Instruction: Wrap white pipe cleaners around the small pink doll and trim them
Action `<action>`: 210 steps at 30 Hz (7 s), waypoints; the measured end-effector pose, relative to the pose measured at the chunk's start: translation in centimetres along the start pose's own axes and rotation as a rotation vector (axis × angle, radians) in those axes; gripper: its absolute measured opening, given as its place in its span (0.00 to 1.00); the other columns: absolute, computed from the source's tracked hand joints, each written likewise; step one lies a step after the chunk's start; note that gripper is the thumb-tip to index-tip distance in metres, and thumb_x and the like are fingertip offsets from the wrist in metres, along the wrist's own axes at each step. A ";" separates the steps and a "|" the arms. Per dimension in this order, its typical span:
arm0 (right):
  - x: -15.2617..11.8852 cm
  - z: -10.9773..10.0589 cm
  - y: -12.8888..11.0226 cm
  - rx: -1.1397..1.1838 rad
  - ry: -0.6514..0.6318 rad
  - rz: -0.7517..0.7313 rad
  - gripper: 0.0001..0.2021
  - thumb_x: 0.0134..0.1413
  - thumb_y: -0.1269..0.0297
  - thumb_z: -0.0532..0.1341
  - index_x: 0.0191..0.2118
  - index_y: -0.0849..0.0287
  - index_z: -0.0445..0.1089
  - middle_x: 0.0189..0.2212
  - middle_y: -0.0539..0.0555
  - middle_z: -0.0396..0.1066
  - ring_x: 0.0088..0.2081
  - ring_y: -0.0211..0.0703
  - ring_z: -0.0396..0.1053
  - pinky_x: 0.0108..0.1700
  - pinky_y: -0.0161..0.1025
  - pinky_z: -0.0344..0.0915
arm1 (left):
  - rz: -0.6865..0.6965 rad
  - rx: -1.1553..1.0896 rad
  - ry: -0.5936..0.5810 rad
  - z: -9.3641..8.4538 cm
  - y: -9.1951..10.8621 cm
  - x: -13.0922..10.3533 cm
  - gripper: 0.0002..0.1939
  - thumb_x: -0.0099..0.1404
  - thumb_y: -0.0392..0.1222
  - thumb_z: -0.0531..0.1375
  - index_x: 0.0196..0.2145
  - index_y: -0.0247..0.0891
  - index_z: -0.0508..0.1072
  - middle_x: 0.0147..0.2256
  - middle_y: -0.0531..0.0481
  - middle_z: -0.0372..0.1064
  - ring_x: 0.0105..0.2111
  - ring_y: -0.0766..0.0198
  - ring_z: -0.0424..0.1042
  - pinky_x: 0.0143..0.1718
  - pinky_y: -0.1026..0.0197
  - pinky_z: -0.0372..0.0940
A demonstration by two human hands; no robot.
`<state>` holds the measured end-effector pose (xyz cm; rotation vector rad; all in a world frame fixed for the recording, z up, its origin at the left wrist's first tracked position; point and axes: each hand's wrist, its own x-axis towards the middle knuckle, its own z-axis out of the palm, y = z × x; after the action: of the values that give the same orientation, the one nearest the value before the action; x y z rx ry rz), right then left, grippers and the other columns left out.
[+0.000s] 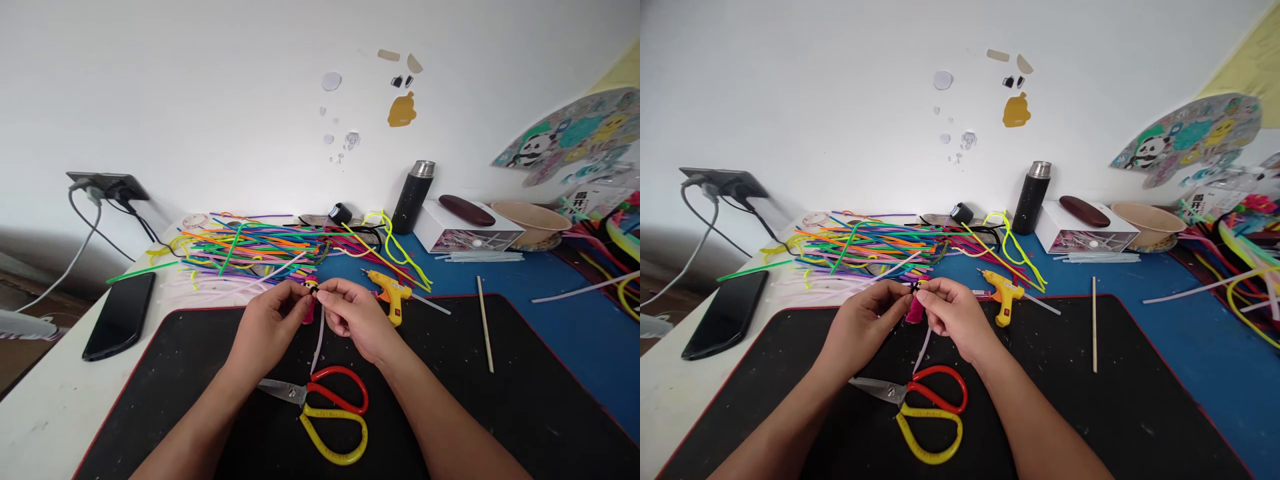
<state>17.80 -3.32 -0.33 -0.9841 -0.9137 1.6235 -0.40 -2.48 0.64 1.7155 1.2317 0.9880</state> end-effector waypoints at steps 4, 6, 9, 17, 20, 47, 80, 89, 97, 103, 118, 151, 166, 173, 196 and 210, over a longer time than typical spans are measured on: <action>0.0 0.2 0.0 0.061 -0.008 0.011 0.16 0.50 0.55 0.77 0.36 0.58 0.75 0.15 0.40 0.61 0.16 0.30 0.52 0.19 0.32 0.41 | 0.013 0.035 -0.008 0.1 0.0 0.0 0.09 0.71 0.47 0.61 0.36 0.40 0.77 0.31 0.53 0.77 0.30 0.63 0.72 0.34 0.62 0.65; 0.0 0.3 0.0 0.103 -0.006 0.018 0.16 0.48 0.56 0.77 0.36 0.59 0.76 0.14 0.39 0.60 0.15 0.29 0.51 0.19 0.32 0.41 | 0.019 0.038 -0.019 0.2 0.0 -0.1 0.10 0.71 0.47 0.61 0.36 0.41 0.76 0.31 0.53 0.76 0.30 0.63 0.72 0.34 0.63 0.65; 0.1 0.5 0.3 0.162 0.005 0.022 0.17 0.46 0.56 0.78 0.35 0.59 0.76 0.13 0.39 0.59 0.15 0.28 0.49 0.19 0.33 0.39 | 0.033 0.058 -0.022 0.4 -0.1 -0.1 0.11 0.73 0.48 0.60 0.34 0.41 0.75 0.30 0.54 0.76 0.30 0.63 0.73 0.34 0.63 0.65; 0.3 0.7 0.9 0.286 0.055 0.092 0.17 0.42 0.58 0.79 0.32 0.59 0.74 0.11 0.37 0.55 0.15 0.27 0.44 0.19 0.32 0.37 | 0.132 0.195 0.058 1.2 -0.2 -0.2 0.07 0.71 0.43 0.60 0.35 0.43 0.77 0.31 0.52 0.79 0.30 0.61 0.75 0.35 0.61 0.65; 0.2 0.7 0.8 0.303 0.031 0.102 0.17 0.44 0.58 0.79 0.33 0.59 0.74 0.12 0.36 0.55 0.15 0.27 0.44 0.19 0.32 0.38 | 0.107 0.165 0.047 1.1 0.1 -0.3 0.07 0.71 0.43 0.61 0.37 0.43 0.78 0.33 0.51 0.81 0.31 0.60 0.76 0.37 0.61 0.66; 0.0 0.6 0.6 0.071 0.003 -0.002 0.19 0.49 0.53 0.78 0.42 0.59 0.79 0.15 0.40 0.60 0.16 0.29 0.48 0.20 0.32 0.39 | -0.304 -0.690 -0.198 -0.2 0.6 0.7 0.21 0.59 0.56 0.74 0.36 0.38 0.73 0.25 0.54 0.72 0.24 0.67 0.68 0.27 0.64 0.61; 0.1 0.6 1.1 0.068 0.054 -0.027 0.18 0.50 0.52 0.79 0.36 0.60 0.78 0.17 0.43 0.65 0.16 0.27 0.50 0.20 0.31 0.42 | -0.269 -0.788 -0.177 0.4 0.4 0.6 0.26 0.54 0.57 0.78 0.34 0.37 0.72 0.27 0.52 0.77 0.26 0.66 0.73 0.27 0.65 0.66; 0.2 0.5 1.2 0.060 0.041 -0.041 0.17 0.50 0.52 0.78 0.35 0.60 0.78 0.20 0.46 0.69 0.16 0.27 0.51 0.19 0.30 0.44 | -0.273 -0.818 -0.188 0.4 0.3 0.6 0.27 0.53 0.56 0.80 0.35 0.37 0.71 0.27 0.52 0.77 0.25 0.67 0.73 0.26 0.66 0.66; 0.2 0.5 1.4 0.081 0.029 -0.050 0.17 0.49 0.51 0.79 0.34 0.60 0.79 0.20 0.47 0.71 0.16 0.26 0.51 0.19 0.29 0.44 | -0.267 -0.838 -0.197 0.4 0.3 0.6 0.27 0.54 0.55 0.80 0.35 0.37 0.71 0.27 0.52 0.77 0.25 0.68 0.73 0.26 0.67 0.66; 0.1 0.7 1.1 0.097 0.013 -0.061 0.17 0.50 0.51 0.79 0.33 0.60 0.79 0.21 0.48 0.73 0.16 0.26 0.51 0.18 0.29 0.43 | -0.261 -0.852 -0.203 0.5 0.1 0.6 0.26 0.55 0.53 0.79 0.35 0.36 0.71 0.27 0.51 0.78 0.25 0.68 0.74 0.25 0.67 0.67; 0.0 0.7 1.0 0.097 0.003 -0.050 0.18 0.51 0.51 0.78 0.32 0.60 0.77 0.21 0.47 0.71 0.16 0.25 0.51 0.19 0.29 0.41 | -0.255 -0.862 -0.216 0.6 -0.1 0.7 0.24 0.56 0.52 0.79 0.36 0.36 0.72 0.28 0.50 0.79 0.24 0.66 0.76 0.25 0.67 0.68; 0.2 0.9 1.2 0.125 0.145 -0.049 0.19 0.47 0.50 0.79 0.32 0.60 0.77 0.14 0.40 0.56 0.17 0.29 0.50 0.19 0.29 0.44 | -0.239 -0.722 -0.307 0.0 0.2 0.7 0.22 0.60 0.48 0.75 0.41 0.39 0.69 0.28 0.53 0.77 0.27 0.65 0.74 0.29 0.65 0.65; 0.0 1.2 1.1 0.059 0.147 -0.128 0.16 0.53 0.51 0.75 0.33 0.59 0.77 0.14 0.39 0.55 0.16 0.29 0.48 0.19 0.32 0.43 | -0.081 -0.187 -0.093 0.3 0.5 0.1 0.09 0.67 0.48 0.65 0.38 0.39 0.78 0.31 0.52 0.76 0.31 0.61 0.72 0.36 0.61 0.66; 0.1 0.7 0.7 0.017 0.167 -0.147 0.18 0.53 0.49 0.75 0.36 0.59 0.78 0.16 0.40 0.57 0.17 0.30 0.50 0.19 0.31 0.44 | -0.049 -0.138 0.010 0.0 0.7 0.1 0.09 0.66 0.48 0.65 0.36 0.40 0.77 0.28 0.54 0.73 0.28 0.62 0.70 0.33 0.63 0.64; 0.2 1.3 1.6 -0.012 0.242 -0.183 0.13 0.51 0.55 0.75 0.32 0.57 0.75 0.14 0.38 0.53 0.16 0.30 0.47 0.19 0.32 0.43 | -0.027 0.052 -0.066 0.0 0.5 0.1 0.07 0.70 0.45 0.62 0.37 0.41 0.79 0.30 0.52 0.78 0.30 0.60 0.73 0.35 0.61 0.63; 0.3 1.5 1.3 0.036 0.242 -0.140 0.15 0.49 0.54 0.76 0.31 0.58 0.75 0.14 0.38 0.55 0.15 0.28 0.46 0.18 0.31 0.41 | -0.048 0.074 -0.078 -0.2 0.6 0.2 0.09 0.71 0.46 0.60 0.34 0.41 0.75 0.30 0.54 0.75 0.30 0.62 0.71 0.34 0.62 0.62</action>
<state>15.91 -3.50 -1.03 -1.0417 -0.7688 1.3653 -0.30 -2.44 1.25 1.7565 1.2672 0.8486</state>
